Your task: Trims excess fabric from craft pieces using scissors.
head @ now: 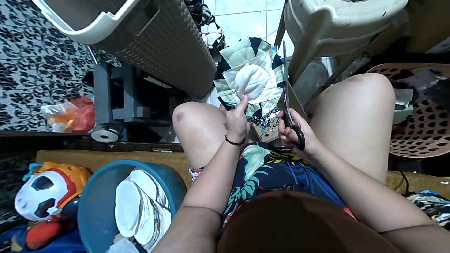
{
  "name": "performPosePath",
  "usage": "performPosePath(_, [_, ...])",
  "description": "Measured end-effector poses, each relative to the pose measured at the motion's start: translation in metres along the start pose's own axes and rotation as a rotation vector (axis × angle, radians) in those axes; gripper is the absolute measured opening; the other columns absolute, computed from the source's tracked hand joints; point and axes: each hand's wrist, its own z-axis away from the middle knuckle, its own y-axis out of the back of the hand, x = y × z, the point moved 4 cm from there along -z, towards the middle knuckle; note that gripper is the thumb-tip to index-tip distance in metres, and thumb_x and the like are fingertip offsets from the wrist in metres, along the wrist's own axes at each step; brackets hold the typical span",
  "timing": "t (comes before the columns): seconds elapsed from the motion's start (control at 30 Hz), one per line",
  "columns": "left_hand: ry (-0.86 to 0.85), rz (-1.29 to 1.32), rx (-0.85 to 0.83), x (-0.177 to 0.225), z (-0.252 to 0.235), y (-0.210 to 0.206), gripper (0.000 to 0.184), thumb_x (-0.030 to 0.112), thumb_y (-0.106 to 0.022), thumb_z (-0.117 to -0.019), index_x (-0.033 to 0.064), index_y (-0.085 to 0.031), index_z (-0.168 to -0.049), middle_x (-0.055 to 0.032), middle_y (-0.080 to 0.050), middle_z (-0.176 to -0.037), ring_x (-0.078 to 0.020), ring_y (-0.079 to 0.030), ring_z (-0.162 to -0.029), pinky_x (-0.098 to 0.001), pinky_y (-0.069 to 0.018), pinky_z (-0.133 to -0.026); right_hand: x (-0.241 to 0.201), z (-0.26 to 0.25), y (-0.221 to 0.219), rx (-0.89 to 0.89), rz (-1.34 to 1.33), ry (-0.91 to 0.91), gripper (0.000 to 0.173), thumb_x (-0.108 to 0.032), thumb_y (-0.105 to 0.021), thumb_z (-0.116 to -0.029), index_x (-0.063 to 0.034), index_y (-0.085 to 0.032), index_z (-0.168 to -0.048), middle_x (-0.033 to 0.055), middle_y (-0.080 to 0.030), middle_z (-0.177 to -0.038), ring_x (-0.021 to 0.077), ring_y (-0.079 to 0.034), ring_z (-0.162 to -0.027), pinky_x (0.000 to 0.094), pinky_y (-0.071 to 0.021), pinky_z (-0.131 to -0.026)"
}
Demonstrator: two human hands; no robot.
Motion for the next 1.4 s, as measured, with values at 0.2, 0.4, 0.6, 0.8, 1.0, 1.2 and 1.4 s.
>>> performPosePath(0.2, [0.025, -0.029, 0.02, 0.004, -0.007, 0.006, 0.015, 0.003, -0.053, -0.1021, 0.0038, -0.057, -0.116, -0.0071, -0.071, -0.102, -0.0173, -0.071, -0.096, -0.0403, -0.0596, -0.088, -0.002, 0.002, 0.001, 0.026, 0.05, -0.048, 0.046, -0.032, -0.076, -0.0891, -0.0169, -0.049, -0.122, -0.0068, -0.05, -0.065, 0.0017, -0.044, -0.045, 0.0169, -0.0433, -0.045])
performPosePath(0.4, [0.016, -0.052, 0.015, 0.013, -0.012, 0.009, 0.014, 0.002, -0.052, -0.1017, 0.005, -0.058, -0.114, -0.0056, -0.072, -0.099, -0.0149, -0.071, -0.094, -0.0379, -0.06, -0.087, 0.002, 0.005, 0.001, 0.014, 0.071, -0.066, 0.046, -0.025, -0.076, -0.0893, -0.0157, -0.048, -0.124, -0.0071, -0.05, -0.063, 0.0011, -0.044, -0.045, 0.0164, -0.0423, -0.044])
performPosePath(0.6, [-0.002, -0.035, -0.017, 0.018, -0.015, 0.013, 0.019, 0.0, -0.05, -0.101, 0.0038, -0.055, -0.119, -0.0067, -0.07, -0.103, -0.016, -0.07, -0.098, -0.0388, -0.059, -0.091, 0.001, 0.005, 0.0, -0.111, 0.013, -0.016, 0.069, -0.059, -0.08, -0.0806, -0.0182, -0.048, -0.126, -0.0079, -0.053, -0.076, 0.0001, -0.048, -0.054, 0.0162, -0.0441, -0.05])
performPosePath(0.8, [0.002, -0.039, -0.029, 0.014, -0.007, 0.007, 0.016, 0.001, -0.052, -0.1008, 0.0048, -0.058, -0.115, -0.0049, -0.072, -0.1, -0.0142, -0.071, -0.096, -0.0375, -0.0594, -0.089, 0.0, 0.001, -0.003, -0.074, 0.085, 0.01, 0.07, -0.06, -0.08, -0.0798, -0.0181, -0.046, -0.125, -0.0079, -0.052, -0.075, 0.0006, -0.048, -0.053, 0.0168, -0.0451, -0.05])
performPosePath(1.0, [-0.004, -0.033, -0.059, 0.009, -0.005, 0.006, 0.017, -0.001, -0.053, -0.0989, 0.0045, -0.058, -0.114, -0.0052, -0.072, -0.099, -0.0145, -0.071, -0.094, -0.0374, -0.0598, -0.088, -0.002, -0.002, -0.003, -0.012, 0.108, 0.032, 0.077, -0.066, -0.078, -0.078, -0.0157, -0.045, -0.126, -0.0073, -0.052, -0.075, 0.0014, -0.049, -0.054, 0.0171, -0.0453, -0.051])
performPosePath(1.2, [0.017, -0.047, -0.062, 0.008, -0.005, 0.005, 0.016, -0.001, -0.053, -0.0993, 0.0054, -0.057, -0.113, -0.0041, -0.072, -0.097, -0.014, -0.071, -0.092, -0.0368, -0.0604, -0.086, -0.006, -0.001, 0.0, 0.023, 0.131, 0.024, 0.07, -0.06, -0.079, -0.0802, -0.0182, -0.047, -0.126, -0.0082, -0.054, -0.075, 0.001, -0.048, -0.051, 0.0165, -0.0449, -0.047])
performPosePath(1.4, [0.031, -0.073, -0.055, 0.012, -0.009, 0.007, 0.015, 0.0, -0.053, -0.0999, 0.0051, -0.058, -0.112, -0.0036, -0.072, -0.097, -0.0131, -0.072, -0.091, -0.0353, -0.0605, -0.085, -0.005, 0.003, 0.0, 0.045, 0.112, -0.009, 0.048, -0.036, -0.075, -0.0897, -0.0164, -0.047, -0.124, -0.0064, -0.052, -0.069, 0.0013, -0.045, -0.046, 0.0161, -0.0436, -0.044])
